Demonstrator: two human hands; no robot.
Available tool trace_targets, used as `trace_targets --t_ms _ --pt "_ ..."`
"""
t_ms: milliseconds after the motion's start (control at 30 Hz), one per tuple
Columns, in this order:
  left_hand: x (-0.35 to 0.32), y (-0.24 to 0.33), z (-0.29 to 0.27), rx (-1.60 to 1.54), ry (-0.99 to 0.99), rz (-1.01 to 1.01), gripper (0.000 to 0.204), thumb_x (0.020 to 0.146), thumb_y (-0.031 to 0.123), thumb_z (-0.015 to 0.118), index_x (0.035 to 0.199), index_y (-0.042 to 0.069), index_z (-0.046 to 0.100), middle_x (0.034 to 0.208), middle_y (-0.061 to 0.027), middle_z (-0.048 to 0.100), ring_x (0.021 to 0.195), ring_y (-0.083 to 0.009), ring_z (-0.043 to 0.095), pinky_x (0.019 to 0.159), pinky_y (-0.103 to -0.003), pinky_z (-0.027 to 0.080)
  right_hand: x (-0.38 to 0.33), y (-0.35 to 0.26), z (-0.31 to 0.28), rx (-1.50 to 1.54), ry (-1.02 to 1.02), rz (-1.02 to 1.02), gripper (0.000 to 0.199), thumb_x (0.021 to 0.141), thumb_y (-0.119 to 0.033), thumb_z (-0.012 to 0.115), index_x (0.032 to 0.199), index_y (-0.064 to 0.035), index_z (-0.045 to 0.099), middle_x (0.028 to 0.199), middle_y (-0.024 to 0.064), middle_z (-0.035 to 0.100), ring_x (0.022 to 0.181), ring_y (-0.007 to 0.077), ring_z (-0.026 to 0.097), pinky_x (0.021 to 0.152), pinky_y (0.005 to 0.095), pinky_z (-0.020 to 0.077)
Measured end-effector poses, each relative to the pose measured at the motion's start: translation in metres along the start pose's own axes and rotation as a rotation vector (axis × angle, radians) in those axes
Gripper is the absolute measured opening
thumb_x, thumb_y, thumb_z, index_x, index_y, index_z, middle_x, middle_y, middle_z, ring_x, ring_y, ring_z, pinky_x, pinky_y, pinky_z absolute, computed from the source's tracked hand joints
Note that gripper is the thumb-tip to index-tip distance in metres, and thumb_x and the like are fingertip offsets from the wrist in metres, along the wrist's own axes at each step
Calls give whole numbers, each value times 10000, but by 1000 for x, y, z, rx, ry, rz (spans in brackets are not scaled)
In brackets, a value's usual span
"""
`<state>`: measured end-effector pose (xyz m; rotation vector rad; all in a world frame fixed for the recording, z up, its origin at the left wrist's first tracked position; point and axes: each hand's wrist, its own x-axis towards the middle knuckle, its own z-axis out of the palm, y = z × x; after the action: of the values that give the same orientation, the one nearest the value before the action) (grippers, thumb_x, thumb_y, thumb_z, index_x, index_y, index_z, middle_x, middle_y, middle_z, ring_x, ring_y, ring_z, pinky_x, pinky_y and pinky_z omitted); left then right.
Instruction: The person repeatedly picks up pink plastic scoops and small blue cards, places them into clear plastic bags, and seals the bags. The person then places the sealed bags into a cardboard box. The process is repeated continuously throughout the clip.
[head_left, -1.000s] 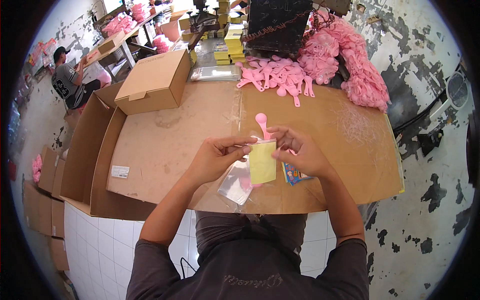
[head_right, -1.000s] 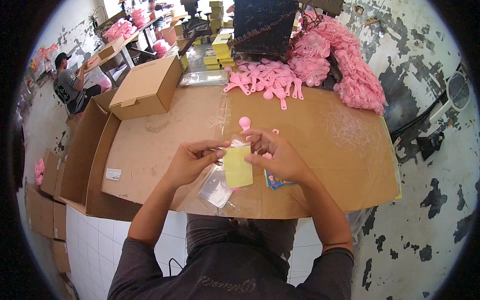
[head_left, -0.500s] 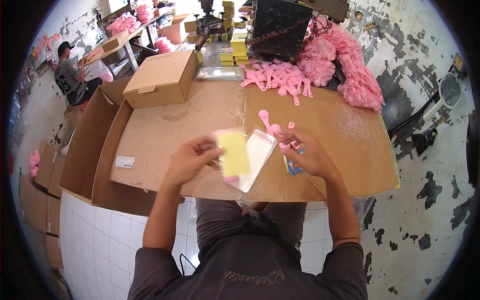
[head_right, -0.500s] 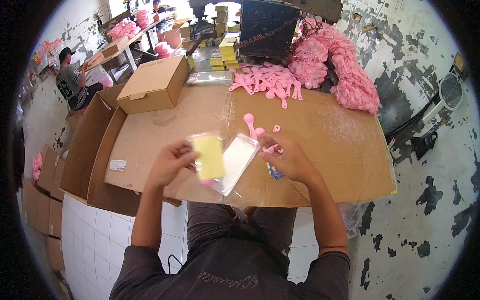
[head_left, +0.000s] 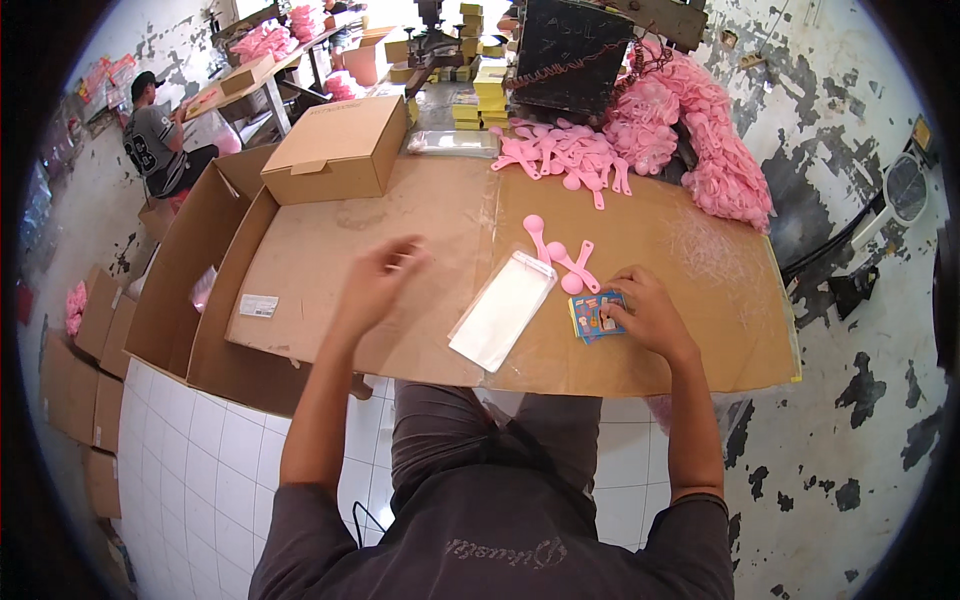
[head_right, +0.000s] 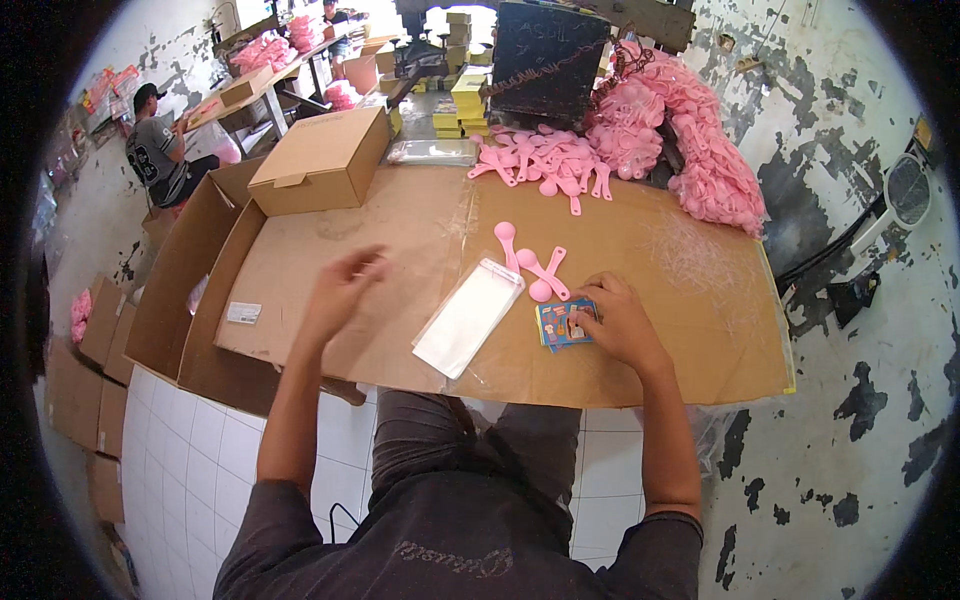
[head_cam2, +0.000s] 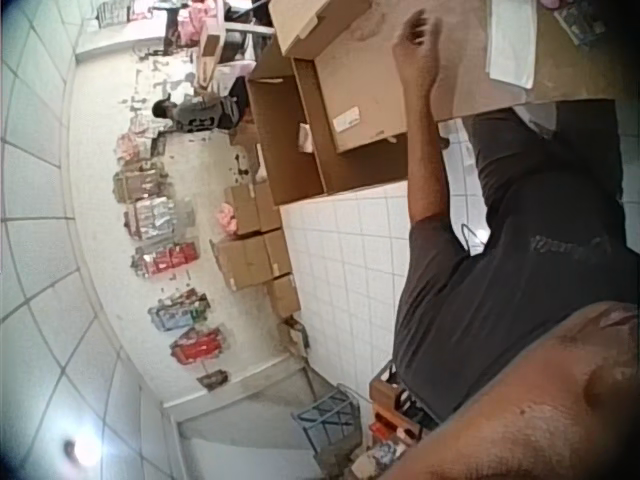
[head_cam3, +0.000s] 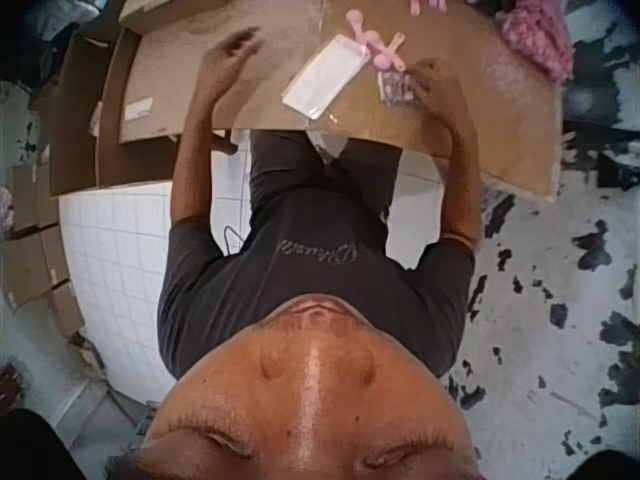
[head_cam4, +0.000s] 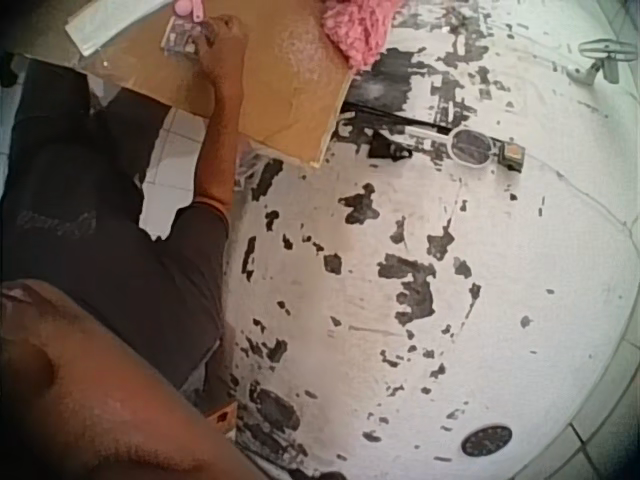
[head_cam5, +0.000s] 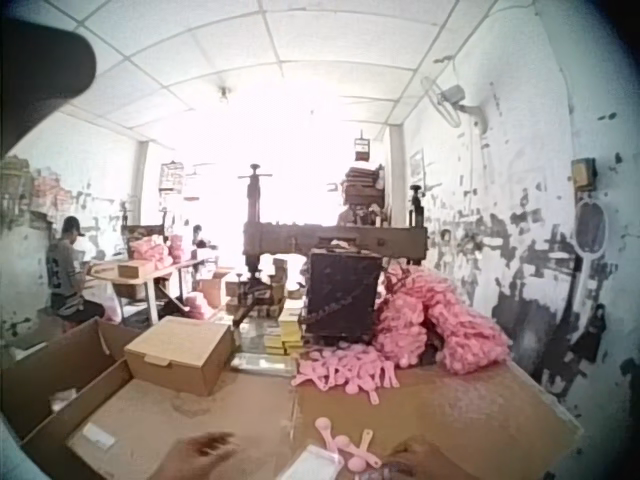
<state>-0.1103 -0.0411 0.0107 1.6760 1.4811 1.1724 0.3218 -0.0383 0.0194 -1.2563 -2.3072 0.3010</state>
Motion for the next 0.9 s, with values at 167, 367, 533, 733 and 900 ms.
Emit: trace_targets --t_ms 167,367,533,733,900 --pt "29 19 78 441 -164 204 414 905 342 802 1165 23 759 945 -131 733 828 -214 691 780 -335 557 4 9 1 64 16 20 253 816 -103 796 1037 -6 720 1053 140 659 1035 327 631 915 411 502" --pt "51 11 96 338 -222 118 327 868 294 842 1003 12 749 882 -112 732 783 -198 683 723 -351 549 8 7 -3 247 -20 57 167 864 -86 768 992 -10 693 916 114 684 886 268 652 842 385 515" --pt "65 -3 80 19 -308 8 218 951 198 773 1006 -11 744 880 -62 753 788 -101 668 725 -274 530 38 -7 -7 507 -12 190 173 930 -94 725 1069 1 684 912 116 709 855 202 664 810 366 531" --pt "75 10 84 -428 -519 -133 226 1035 158 683 1188 -9 689 965 -36 754 822 -78 673 721 -239 543 88 0 9 356 34 110 244 953 -103 709 1172 1 677 944 98 728 904 158 690 817 341 553" --pt "80 16 96 -436 -568 -182 274 1011 157 718 1224 -13 693 904 -14 750 731 -46 651 606 -197 473 99 11 33 792 191 141 244 991 -82 675 1213 20 677 1106 90 720 978 141 683 867 317 559"
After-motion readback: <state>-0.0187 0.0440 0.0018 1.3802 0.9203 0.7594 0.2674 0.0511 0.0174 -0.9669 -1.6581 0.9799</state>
